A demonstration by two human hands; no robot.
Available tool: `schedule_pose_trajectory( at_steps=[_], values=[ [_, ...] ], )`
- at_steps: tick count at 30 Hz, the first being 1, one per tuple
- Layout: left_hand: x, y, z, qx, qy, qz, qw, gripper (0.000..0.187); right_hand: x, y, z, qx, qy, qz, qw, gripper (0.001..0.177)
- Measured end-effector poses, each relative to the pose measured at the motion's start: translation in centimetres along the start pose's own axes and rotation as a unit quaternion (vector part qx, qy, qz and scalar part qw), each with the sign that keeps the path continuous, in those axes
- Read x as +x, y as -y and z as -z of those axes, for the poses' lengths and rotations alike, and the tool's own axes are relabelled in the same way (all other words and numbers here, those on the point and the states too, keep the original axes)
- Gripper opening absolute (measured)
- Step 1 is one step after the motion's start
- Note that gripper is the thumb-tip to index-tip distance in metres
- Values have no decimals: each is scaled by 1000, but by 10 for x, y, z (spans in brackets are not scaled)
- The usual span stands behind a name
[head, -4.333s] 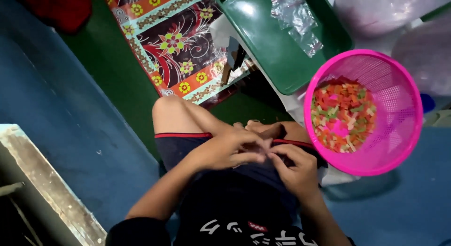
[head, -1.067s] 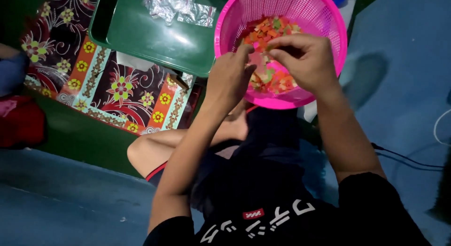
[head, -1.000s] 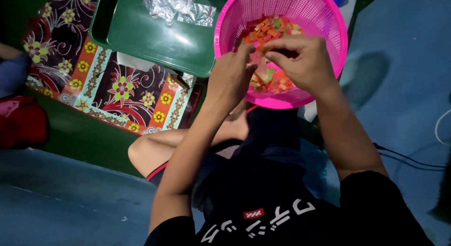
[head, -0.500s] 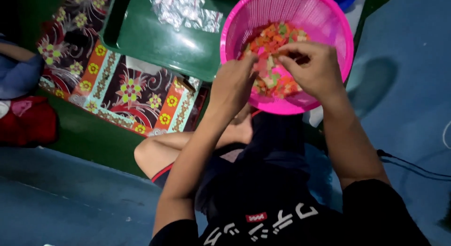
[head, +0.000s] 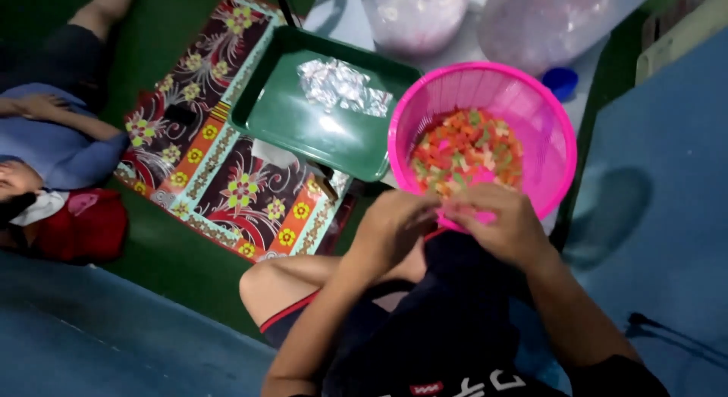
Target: Manually filling small plastic bags with colorful snack pieces from a basket while sitting on the floor.
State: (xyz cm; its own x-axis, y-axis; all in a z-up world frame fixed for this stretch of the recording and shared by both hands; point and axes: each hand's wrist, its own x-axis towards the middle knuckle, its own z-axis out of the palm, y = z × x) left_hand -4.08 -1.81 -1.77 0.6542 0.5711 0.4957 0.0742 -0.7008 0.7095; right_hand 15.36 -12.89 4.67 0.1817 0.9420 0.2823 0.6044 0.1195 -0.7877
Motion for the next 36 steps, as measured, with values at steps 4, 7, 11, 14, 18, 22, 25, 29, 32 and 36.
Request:
schedule_pose_trajectory(
  at_steps=[4,7,11,14,18,22,25,29,32,36],
  values=[
    [3,-41,27,-4,-24,-2,1000,33,0,19,-5,-24,-11,57,998,10],
    [-9,-37,28,-24,-19,14,999,13,-3,16,-10,-33,2,93,995,15],
    [-19,-40,31,-86,-17,62,994,3,-2,23,-16,-13,35,104,994,6],
    [-20,-53,35,-118,-34,82,989,12,1,11,-5,5,50,52,997,5],
    [-30,-52,36,-114,-71,113,984,66,19,-22,35,233,-232,19,944,13],
    [-46,-50,47,-120,-43,187,974,42,54,-27,116,13,-458,308,834,10],
    [-62,-43,44,-139,-16,220,965,35,96,-40,160,-280,-567,478,609,23],
    [-77,-39,44,-121,15,242,962,31,115,-43,144,-409,-305,277,814,34],
    [-74,-29,49,-117,0,235,965,31,92,-60,114,-442,-247,159,848,45],
    [-70,-1,60,-42,-20,198,979,32,39,-49,69,-347,-182,126,911,30]
  ],
)
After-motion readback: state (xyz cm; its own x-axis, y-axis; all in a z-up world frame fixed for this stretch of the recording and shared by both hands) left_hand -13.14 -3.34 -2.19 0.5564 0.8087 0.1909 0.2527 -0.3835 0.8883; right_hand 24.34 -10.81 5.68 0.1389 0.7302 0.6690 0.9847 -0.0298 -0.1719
